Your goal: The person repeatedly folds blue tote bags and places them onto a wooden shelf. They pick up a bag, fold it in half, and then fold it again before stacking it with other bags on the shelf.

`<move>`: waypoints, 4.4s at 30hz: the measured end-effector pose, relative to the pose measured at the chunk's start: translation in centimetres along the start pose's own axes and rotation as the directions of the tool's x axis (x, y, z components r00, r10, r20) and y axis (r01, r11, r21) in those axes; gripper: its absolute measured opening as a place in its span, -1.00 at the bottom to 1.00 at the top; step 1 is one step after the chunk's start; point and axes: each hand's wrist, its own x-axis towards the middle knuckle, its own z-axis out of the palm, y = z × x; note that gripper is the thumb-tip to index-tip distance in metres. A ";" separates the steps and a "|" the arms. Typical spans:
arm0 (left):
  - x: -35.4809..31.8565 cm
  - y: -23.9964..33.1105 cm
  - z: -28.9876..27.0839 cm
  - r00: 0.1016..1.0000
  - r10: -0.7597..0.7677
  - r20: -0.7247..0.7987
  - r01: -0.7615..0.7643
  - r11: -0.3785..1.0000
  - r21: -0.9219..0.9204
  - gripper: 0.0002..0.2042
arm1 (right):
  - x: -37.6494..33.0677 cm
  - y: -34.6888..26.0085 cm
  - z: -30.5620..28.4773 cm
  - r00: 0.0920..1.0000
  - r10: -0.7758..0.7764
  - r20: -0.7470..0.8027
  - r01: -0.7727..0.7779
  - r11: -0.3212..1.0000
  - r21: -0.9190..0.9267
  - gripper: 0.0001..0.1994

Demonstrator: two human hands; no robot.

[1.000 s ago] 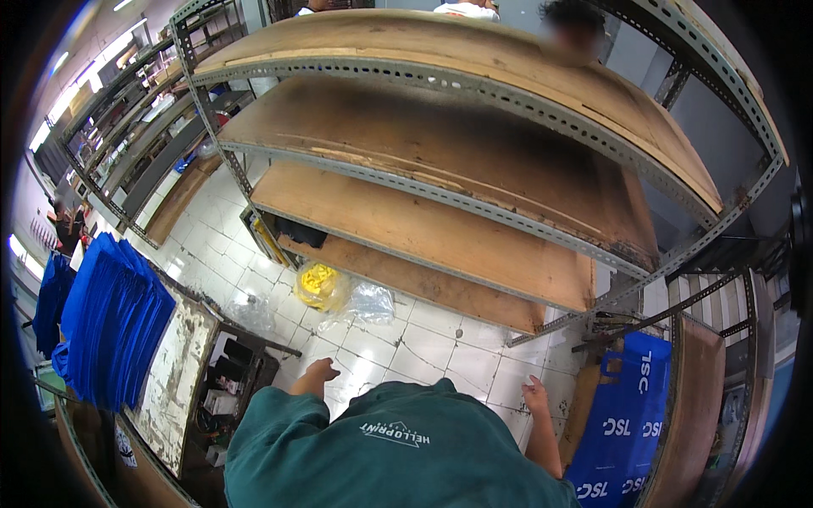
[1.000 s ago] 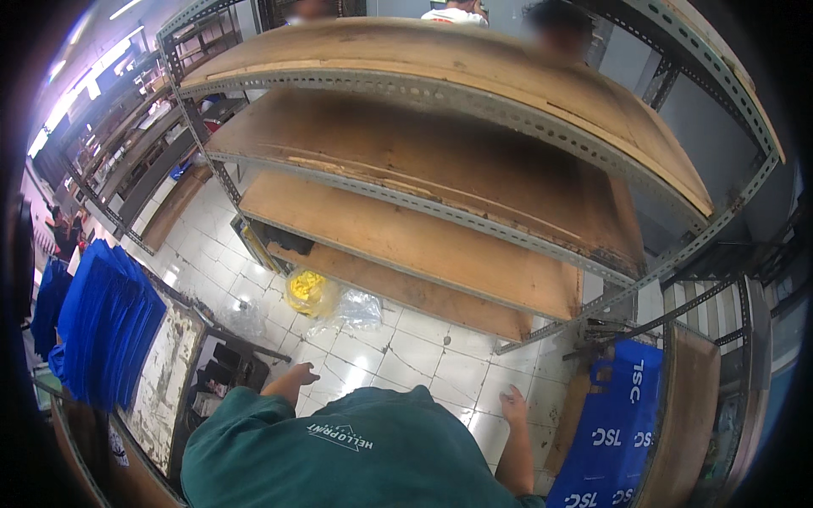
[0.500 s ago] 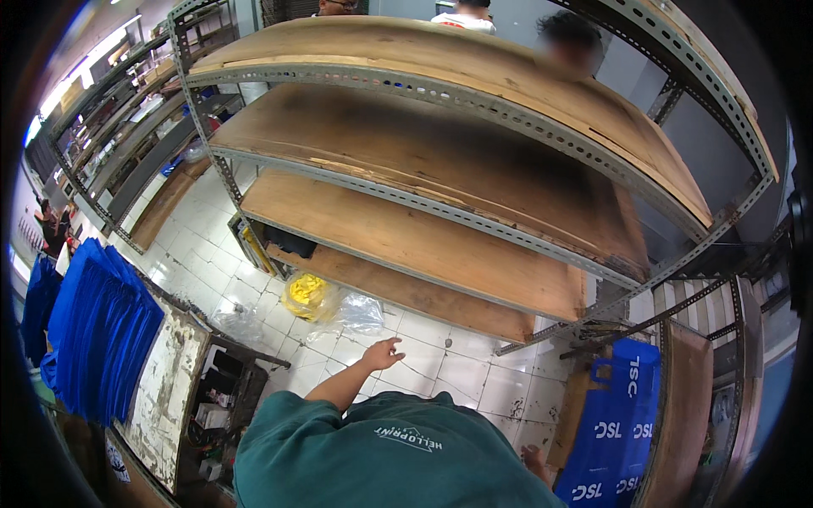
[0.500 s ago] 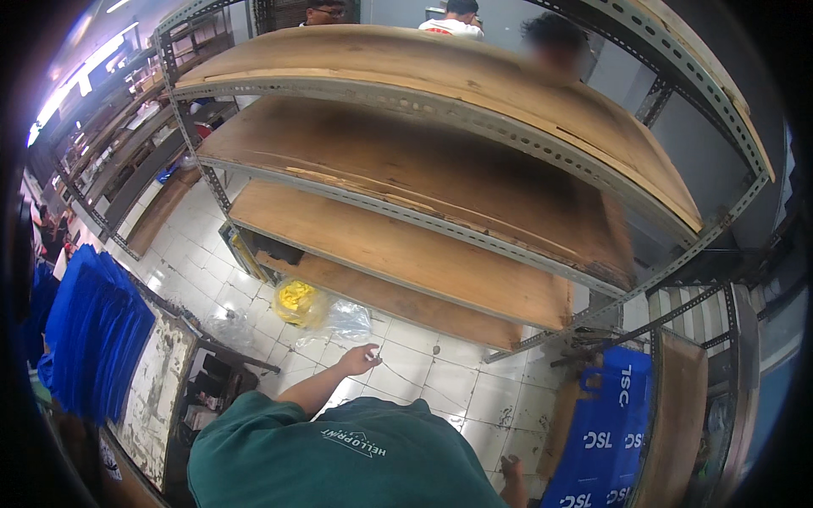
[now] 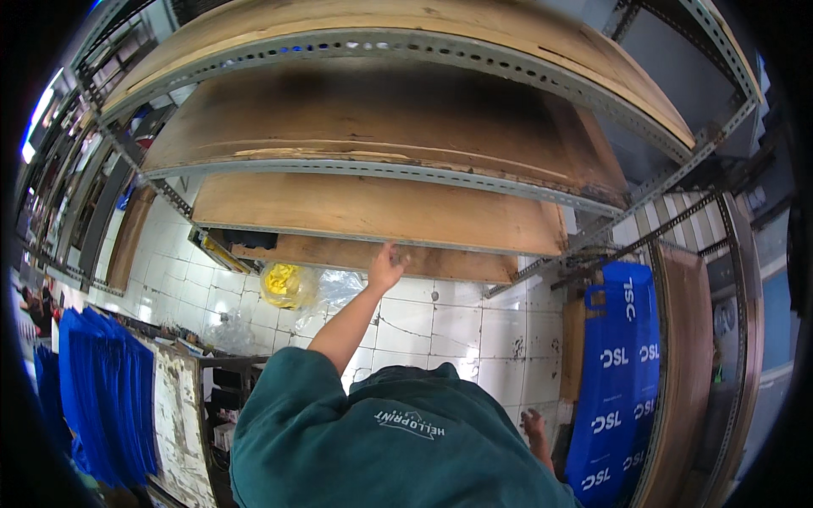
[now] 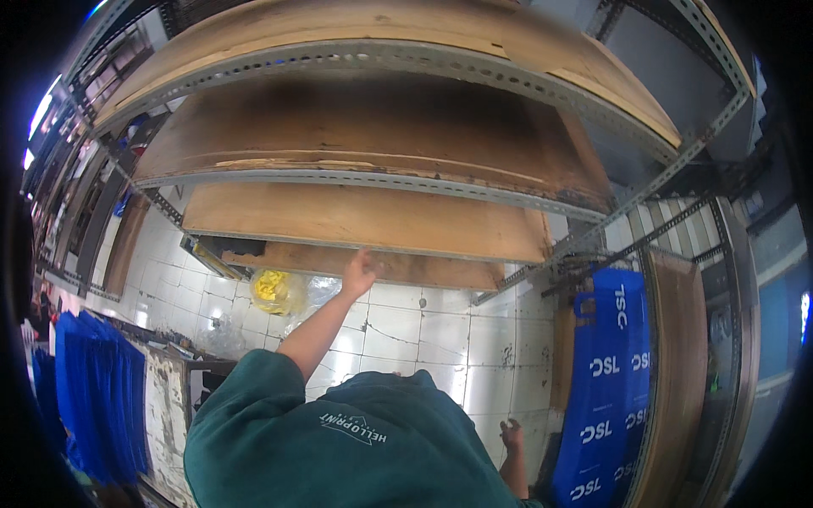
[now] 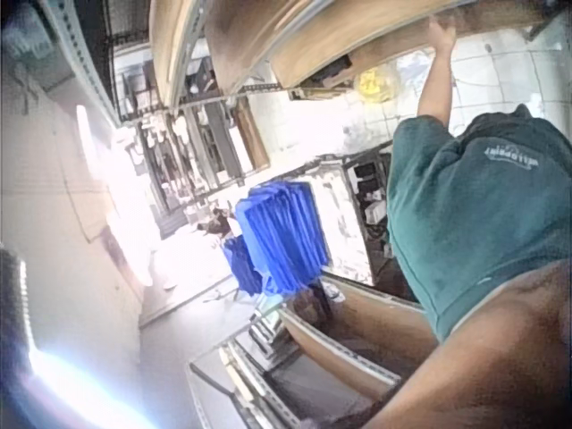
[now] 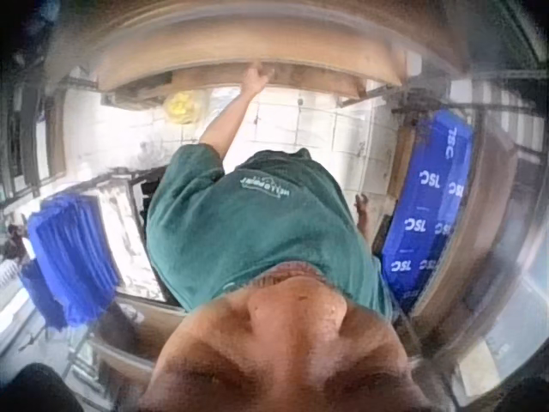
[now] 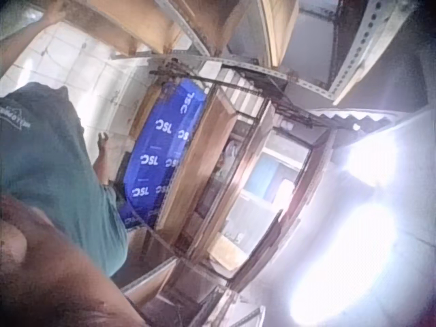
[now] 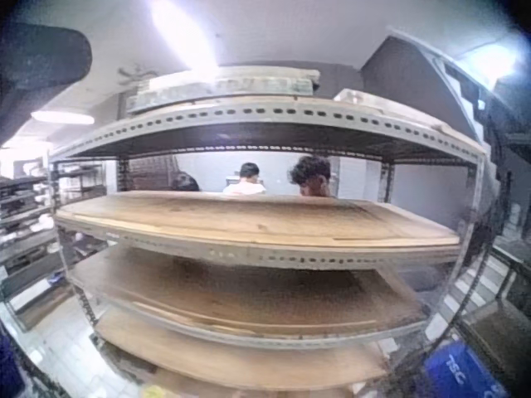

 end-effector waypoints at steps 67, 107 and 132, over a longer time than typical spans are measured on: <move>-29.2 22.2 18.1 0.083 0.325 0.942 0.960 0.229 -0.163 -0.53 | -25.7 -8.0 -27.3 0.402 -0.296 -0.867 0.763 0.631 0.138 -0.34; -62.0 59.0 58.9 0.307 0.700 0.645 -0.067 0.692 -0.719 -0.55 | -21.9 40.0 -68.9 0.484 0.431 -0.761 0.376 0.683 0.626 -0.41; -74.5 66.3 75.1 -0.405 0.706 0.581 -0.804 0.028 -0.595 -0.46 | -9.6 74.5 -72.8 -0.509 0.583 -0.633 -0.057 0.711 0.701 -0.28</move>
